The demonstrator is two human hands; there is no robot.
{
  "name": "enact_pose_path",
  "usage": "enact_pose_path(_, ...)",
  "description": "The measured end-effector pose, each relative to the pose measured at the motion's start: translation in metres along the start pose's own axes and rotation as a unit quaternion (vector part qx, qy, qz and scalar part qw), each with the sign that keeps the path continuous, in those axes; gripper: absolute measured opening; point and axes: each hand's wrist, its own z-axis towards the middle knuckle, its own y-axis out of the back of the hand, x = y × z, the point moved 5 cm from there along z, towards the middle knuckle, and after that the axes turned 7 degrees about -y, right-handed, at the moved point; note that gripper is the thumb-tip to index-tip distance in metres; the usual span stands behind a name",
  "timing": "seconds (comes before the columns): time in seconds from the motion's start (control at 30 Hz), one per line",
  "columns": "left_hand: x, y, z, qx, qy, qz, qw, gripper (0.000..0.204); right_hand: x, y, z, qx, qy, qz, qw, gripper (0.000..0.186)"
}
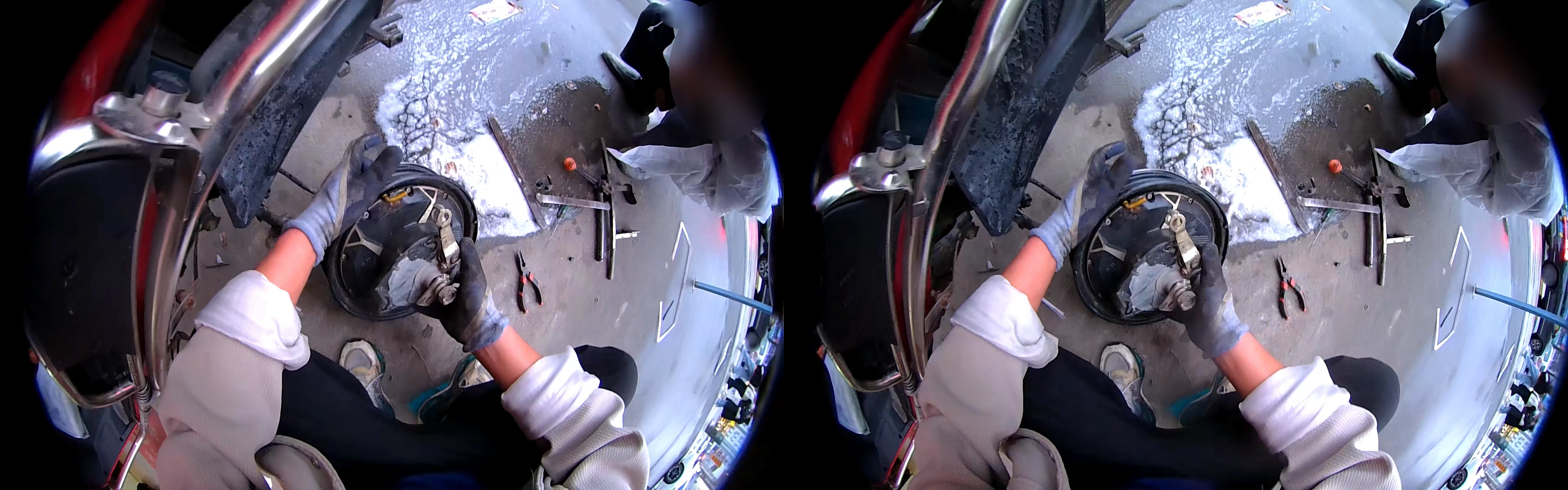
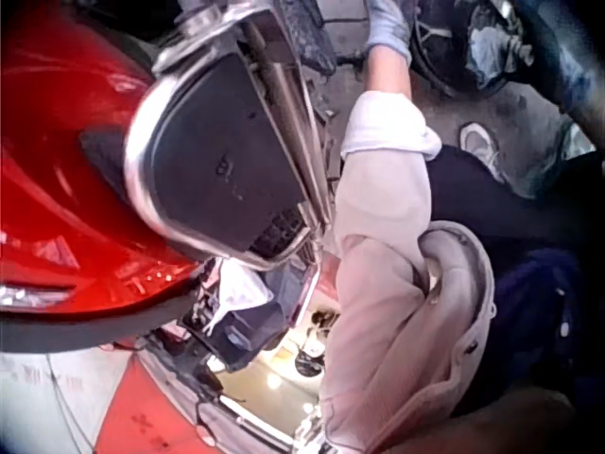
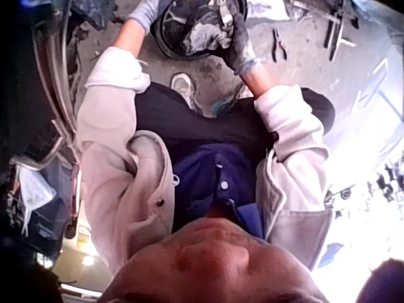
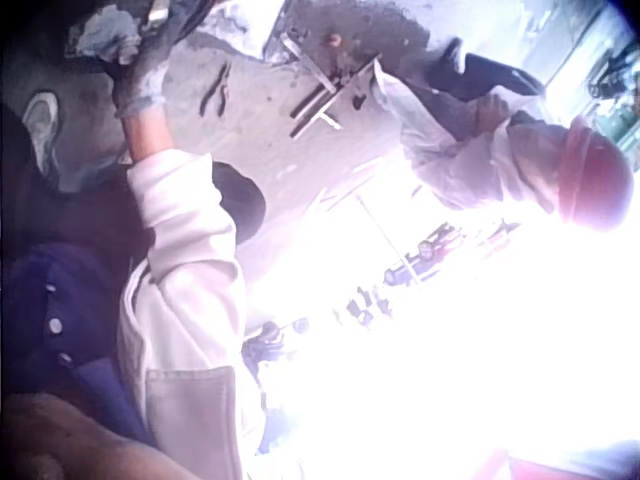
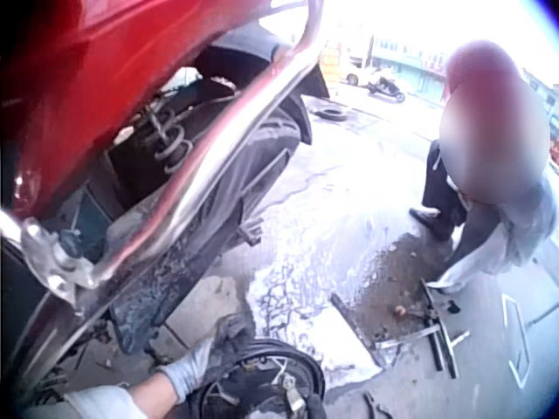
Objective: The person works on a scooter's wheel hub, using pliers to remove a retaining clip and disassemble the hub. They then unwrap a new tire from its packaging and inspect it.
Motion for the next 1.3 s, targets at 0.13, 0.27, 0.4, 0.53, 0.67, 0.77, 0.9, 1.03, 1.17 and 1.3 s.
enact_pose_path(0.13, -0.02, -0.031, -0.005, 0.024, -0.04, 0.287, 0.957, 0.042, 0.011, -0.003, -0.003, -0.05, -0.001, -0.059, 0.997, 0.065)
enact_pose_path(0.27, -0.034, -0.022, 0.032, 0.058, -0.007, 0.389, 0.919, 0.04, 0.106, 0.026, -0.019, -0.19, 0.119, -0.496, 0.839, 0.05)
enact_pose_path(0.4, -0.032, 0.002, 0.048, 0.031, -0.045, 0.516, 0.855, 0.046, 0.247, 0.045, -0.093, -0.261, 0.199, -0.641, 0.694, 0.048)
enact_pose_path(0.53, -0.043, -0.019, 0.056, 0.187, -0.116, 0.757, 0.616, 0.049, 0.272, 0.147, -0.185, -0.411, 0.08, -0.679, 0.603, 0.053)
enact_pose_path(0.67, -0.056, 0.026, 0.09, 0.121, 0.014, 0.57, 0.812, 0.047, 0.171, 0.278, -0.292, -0.56, 0.064, -0.603, 0.565, 0.051)
enact_pose_path(0.77, -0.045, 0.008, 0.067, 0.029, 0.037, 0.506, 0.861, 0.06, -0.011, 0.348, -0.328, -0.658, 0.14, -0.414, 0.613, 0.04)
enact_pose_path(0.9, -0.059, 0.01, 0.056, -0.002, 0.058, 0.53, 0.846, 0.068, -0.332, 0.346, -0.338, -0.618, -0.157, -0.385, 0.667, 0.039)
enact_pose_path(1.03, -0.058, 0.024, 0.034, -0.07, 0.078, 0.503, 0.858, 0.072, -0.497, 0.208, -0.348, -0.41, -0.242, -0.315, 0.821, 0.045)
enact_pose_path(1.17, -0.082, 0.048, 0.013, -0.139, 0.102, 0.592, 0.787, 0.082, -0.422, 0.141, -0.36, -0.388, -0.278, -0.236, 0.846, 0.053)
enact_pose_path(1.3, -0.045, 0.022, -0.044, 0.097, 0.297, 0.584, 0.749, 0.06, -0.422, 0.1, -0.389, -0.392, -0.289, -0.192, 0.852, 0.052)
